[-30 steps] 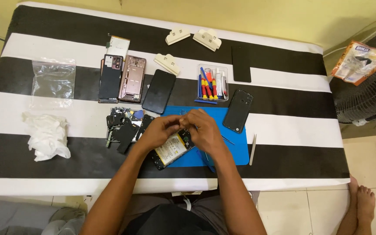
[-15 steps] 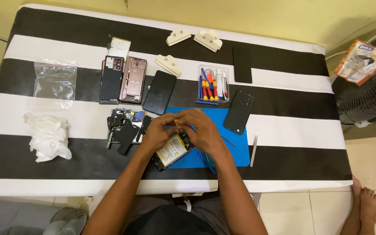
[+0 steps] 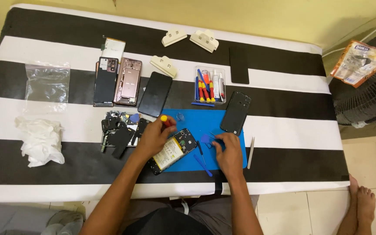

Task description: Disassembling and repairing internal components of a mobile phone using precision tools on a workbench.

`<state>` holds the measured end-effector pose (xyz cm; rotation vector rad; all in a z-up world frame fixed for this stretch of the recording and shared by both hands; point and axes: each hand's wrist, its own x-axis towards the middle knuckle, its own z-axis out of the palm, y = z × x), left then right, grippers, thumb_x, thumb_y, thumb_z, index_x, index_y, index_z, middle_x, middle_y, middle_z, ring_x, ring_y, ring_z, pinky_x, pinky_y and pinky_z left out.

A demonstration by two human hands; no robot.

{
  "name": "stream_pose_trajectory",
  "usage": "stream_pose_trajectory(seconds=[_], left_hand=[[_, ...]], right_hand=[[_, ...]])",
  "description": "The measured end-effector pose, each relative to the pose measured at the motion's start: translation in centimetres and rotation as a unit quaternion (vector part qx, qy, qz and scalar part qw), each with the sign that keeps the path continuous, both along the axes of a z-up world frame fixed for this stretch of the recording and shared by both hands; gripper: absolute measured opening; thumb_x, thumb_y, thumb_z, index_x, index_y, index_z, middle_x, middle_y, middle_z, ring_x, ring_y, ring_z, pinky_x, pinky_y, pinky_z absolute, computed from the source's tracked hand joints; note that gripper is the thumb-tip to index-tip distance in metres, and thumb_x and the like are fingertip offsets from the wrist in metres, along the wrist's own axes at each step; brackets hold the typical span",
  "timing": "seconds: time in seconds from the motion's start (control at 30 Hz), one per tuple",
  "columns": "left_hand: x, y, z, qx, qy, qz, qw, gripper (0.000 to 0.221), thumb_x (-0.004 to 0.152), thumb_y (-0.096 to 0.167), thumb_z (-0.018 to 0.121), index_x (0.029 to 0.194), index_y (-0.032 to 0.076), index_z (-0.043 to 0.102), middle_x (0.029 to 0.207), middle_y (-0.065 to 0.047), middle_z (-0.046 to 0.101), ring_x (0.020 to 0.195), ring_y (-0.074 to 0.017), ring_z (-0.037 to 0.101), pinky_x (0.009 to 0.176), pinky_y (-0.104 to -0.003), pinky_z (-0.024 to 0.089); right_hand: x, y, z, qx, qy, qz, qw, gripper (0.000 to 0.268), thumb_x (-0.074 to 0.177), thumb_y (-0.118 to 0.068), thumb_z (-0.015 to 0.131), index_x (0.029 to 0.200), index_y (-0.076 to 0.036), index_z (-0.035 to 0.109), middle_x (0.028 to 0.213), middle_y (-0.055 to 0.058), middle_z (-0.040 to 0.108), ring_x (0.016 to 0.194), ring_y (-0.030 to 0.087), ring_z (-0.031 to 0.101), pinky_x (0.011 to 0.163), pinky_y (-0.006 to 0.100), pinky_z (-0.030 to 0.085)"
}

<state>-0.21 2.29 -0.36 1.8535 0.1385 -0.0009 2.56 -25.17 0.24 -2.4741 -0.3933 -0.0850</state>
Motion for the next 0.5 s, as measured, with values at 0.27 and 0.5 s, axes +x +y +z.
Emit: stream_pose_trajectory(seconds=[0.27, 0.5], left_hand=[[-1.2, 0.2, 1.9, 0.007, -0.034, 0.001, 0.999, 0.018, 0.094, 0.007, 0.068, 0.111, 0.004, 0.070, 0.090, -0.018, 0.077, 0.071, -0.0312, 0.074, 0.068, -0.044, 0.057], [-0.9, 0.1, 0.3, 0.008, -0.035, 0.085, 0.996, 0.015, 0.084, 0.014, 0.082, 0.092, 0.008, 0.071, 0.082, -0.013, 0.076, 0.075, -0.0298, 0.074, 0.069, -0.040, 0.059]], right_hand=[[-0.9, -0.8, -2.2, -0.065, -0.051, -0.050, 0.995, 0.030, 0.094, -0.011, 0.076, 0.122, -0.010, 0.067, 0.113, 0.008, 0.056, 0.108, 0.031, 0.060, 0.091, 0.044, 0.050], [-0.5, -0.6, -2.7, 0.004, -0.087, -0.077, 0.993, 0.011, 0.100, -0.001, 0.064, 0.108, -0.008, 0.066, 0.113, 0.009, 0.060, 0.103, 0.031, 0.066, 0.087, 0.041, 0.054]])
